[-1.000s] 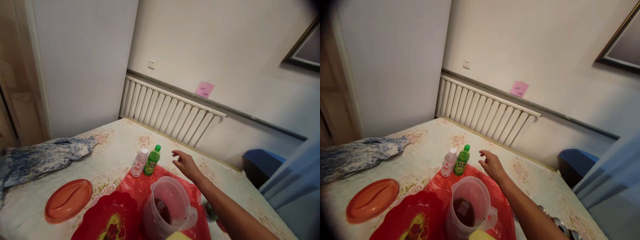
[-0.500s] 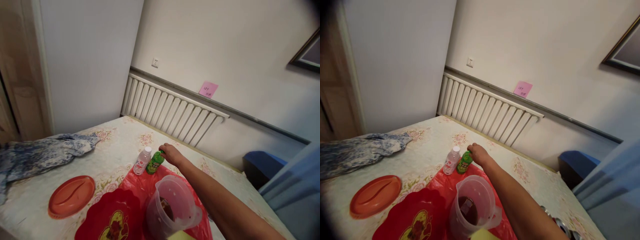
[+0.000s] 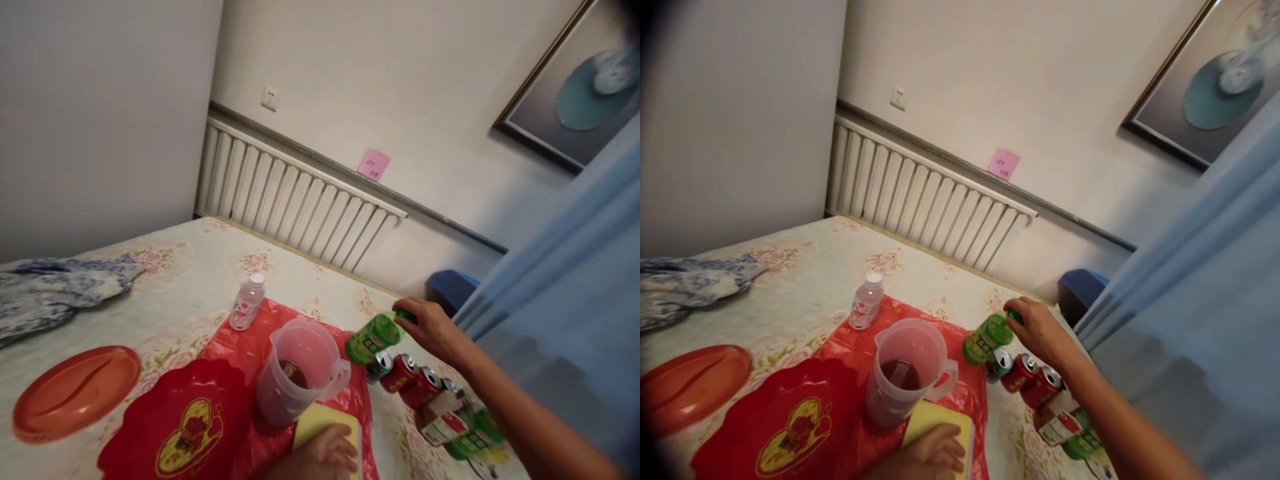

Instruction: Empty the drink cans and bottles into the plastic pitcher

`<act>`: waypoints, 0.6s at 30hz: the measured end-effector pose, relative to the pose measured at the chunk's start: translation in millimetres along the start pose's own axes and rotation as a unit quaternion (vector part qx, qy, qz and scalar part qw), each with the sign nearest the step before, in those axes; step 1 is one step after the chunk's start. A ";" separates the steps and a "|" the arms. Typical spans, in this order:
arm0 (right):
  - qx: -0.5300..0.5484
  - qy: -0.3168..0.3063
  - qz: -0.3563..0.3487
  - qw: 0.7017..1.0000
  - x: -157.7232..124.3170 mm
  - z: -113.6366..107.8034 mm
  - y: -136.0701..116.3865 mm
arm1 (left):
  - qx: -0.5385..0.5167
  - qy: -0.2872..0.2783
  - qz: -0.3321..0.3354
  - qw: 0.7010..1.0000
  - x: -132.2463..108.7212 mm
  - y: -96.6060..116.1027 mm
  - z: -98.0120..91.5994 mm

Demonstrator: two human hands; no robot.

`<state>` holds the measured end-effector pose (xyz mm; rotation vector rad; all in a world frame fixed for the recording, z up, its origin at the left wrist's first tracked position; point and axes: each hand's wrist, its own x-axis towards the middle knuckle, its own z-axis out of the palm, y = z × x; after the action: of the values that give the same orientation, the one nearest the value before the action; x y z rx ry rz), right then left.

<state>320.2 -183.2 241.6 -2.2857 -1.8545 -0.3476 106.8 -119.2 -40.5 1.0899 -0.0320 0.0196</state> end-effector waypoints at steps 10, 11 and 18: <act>0.262 -0.150 0.127 0.945 -97.1 -0.9 -35.4 | -0.090 -0.080 0.082 0.989 8.5 -2.7 6.2; 0.270 -0.149 0.121 0.943 -101.4 5.9 -40.0 | -0.079 -0.096 0.073 0.990 6.0 2.3 10.0; 0.390 -0.186 0.122 0.894 -109.2 52.6 -53.7 | 0.048 -0.062 -0.024 0.997 -10.4 13.9 21.7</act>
<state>250.0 -259.5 159.0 -2.0131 -1.4118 0.7853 95.6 -132.0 -18.5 1.1862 -0.1185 -0.0906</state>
